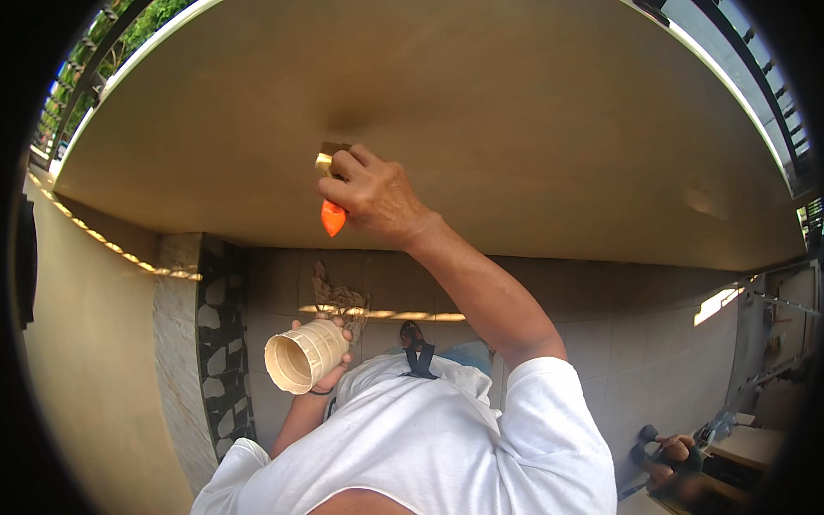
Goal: The person paints a ceiling using a paintbrush and a small container of paint. They repeatedly dip the brush into the container and apply paint to the ceiling surface in long strokes.
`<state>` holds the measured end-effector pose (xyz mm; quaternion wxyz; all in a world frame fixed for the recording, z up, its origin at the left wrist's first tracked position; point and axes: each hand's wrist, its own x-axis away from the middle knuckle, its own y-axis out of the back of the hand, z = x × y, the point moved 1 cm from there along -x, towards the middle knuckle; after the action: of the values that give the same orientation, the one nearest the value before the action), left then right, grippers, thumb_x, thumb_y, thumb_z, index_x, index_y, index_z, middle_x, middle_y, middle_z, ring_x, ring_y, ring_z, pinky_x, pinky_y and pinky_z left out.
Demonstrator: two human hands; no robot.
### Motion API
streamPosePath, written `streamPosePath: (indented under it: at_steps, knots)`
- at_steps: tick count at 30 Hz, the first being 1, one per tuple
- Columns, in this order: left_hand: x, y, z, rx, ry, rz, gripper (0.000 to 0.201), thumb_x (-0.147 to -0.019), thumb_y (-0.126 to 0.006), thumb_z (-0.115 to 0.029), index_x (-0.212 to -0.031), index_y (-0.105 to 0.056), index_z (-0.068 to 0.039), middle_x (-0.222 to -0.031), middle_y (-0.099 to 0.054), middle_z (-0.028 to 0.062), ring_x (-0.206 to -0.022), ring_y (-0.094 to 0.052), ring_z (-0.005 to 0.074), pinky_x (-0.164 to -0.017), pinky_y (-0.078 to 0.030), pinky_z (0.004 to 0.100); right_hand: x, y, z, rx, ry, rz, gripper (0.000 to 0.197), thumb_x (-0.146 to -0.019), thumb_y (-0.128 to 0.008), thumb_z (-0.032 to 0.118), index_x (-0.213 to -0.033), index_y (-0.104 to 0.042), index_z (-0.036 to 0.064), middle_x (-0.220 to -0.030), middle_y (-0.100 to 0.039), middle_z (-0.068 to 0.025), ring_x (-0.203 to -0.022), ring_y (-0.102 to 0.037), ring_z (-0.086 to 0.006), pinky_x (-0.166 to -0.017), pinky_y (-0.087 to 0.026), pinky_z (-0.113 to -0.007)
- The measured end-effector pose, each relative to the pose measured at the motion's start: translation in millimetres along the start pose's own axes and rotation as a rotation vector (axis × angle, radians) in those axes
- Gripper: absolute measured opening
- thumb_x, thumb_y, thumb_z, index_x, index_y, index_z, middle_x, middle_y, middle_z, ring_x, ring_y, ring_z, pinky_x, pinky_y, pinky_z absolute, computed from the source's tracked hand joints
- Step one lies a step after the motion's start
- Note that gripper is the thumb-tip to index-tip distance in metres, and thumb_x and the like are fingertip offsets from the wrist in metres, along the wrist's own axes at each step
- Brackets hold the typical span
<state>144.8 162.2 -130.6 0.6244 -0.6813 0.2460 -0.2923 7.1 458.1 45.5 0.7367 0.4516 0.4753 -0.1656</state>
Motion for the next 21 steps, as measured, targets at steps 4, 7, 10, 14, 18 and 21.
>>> streamPosePath:
  at_steps: [4,7,10,14,18,21]
  knots:
    - [1.9,-0.9,-4.2,-0.018,-0.023,0.004,0.057,-0.107,-0.048,-0.060,-0.139,-0.055,-0.013,-0.141,-0.055,0.0170,-0.131,-0.056,0.0400,-0.092,-0.058,0.0582,-25.0,76.7,-43.0,-0.072,-0.095,-0.235,0.021,-0.075,-0.077,-0.002,-0.089,-0.072,0.0130,-0.085,-0.066,-0.0049,-0.083,-0.067,-0.0225,-0.067,-0.055,-0.035]
    - [5.4,-0.1,-4.0,-0.014,-0.034,0.022,0.056,-0.109,-0.047,-0.056,-0.141,-0.057,-0.012,-0.143,-0.057,0.0192,-0.132,-0.056,0.0402,-0.094,-0.059,0.0583,-46.8,160.9,-64.4,0.084,-0.113,-0.539,0.025,-0.067,-0.081,0.000,-0.090,-0.075,0.0094,-0.079,-0.065,-0.0047,-0.075,-0.064,-0.0221,-0.068,-0.054,-0.032]
    - [7.0,1.2,-2.2,0.003,-0.047,0.007,0.055,-0.109,-0.047,-0.056,-0.141,-0.057,-0.012,-0.143,-0.057,0.0192,-0.132,-0.056,0.0402,-0.094,-0.059,0.0584,-55.3,179.1,-59.9,0.449,0.161,-0.573,0.019,-0.081,-0.084,-0.003,-0.096,-0.081,0.0074,-0.089,-0.073,-0.0073,-0.084,-0.073,-0.0186,-0.074,-0.059,-0.031]
    - [2.6,2.8,-0.1,0.027,-0.021,0.021,0.056,-0.108,-0.048,-0.056,-0.141,-0.057,-0.012,-0.143,-0.057,0.0193,-0.133,-0.056,0.0404,-0.094,-0.059,0.0584,-32.7,77.0,-27.6,0.527,0.119,-0.253,0.023,-0.063,-0.076,0.018,-0.084,-0.070,0.0140,-0.097,-0.062,-0.0050,-0.084,-0.064,-0.0208,-0.066,-0.057,-0.030]
    - [-2.5,2.9,-6.4,0.005,0.002,0.025,0.059,-0.107,-0.047,-0.060,-0.141,-0.058,-0.013,-0.143,-0.056,0.0182,-0.132,-0.055,0.0401,-0.093,-0.058,0.0589,-2.3,-11.4,4.2,0.110,0.110,-0.018,0.019,-0.070,-0.079,0.013,-0.082,-0.064,0.0157,-0.094,-0.060,-0.0045,-0.090,-0.064,-0.0221,-0.065,-0.059,-0.033]
    - [-2.1,4.0,-10.2,-0.013,0.004,0.034,0.061,-0.107,-0.046,-0.063,-0.141,-0.058,-0.014,-0.143,-0.055,0.0176,-0.132,-0.055,0.0399,-0.093,-0.057,0.0591,-11.9,13.7,-5.3,-0.001,0.051,0.019,0.018,-0.077,-0.080,0.008,-0.084,-0.066,0.0153,-0.092,-0.062,-0.0025,-0.087,-0.066,-0.0227,-0.061,-0.056,-0.034]
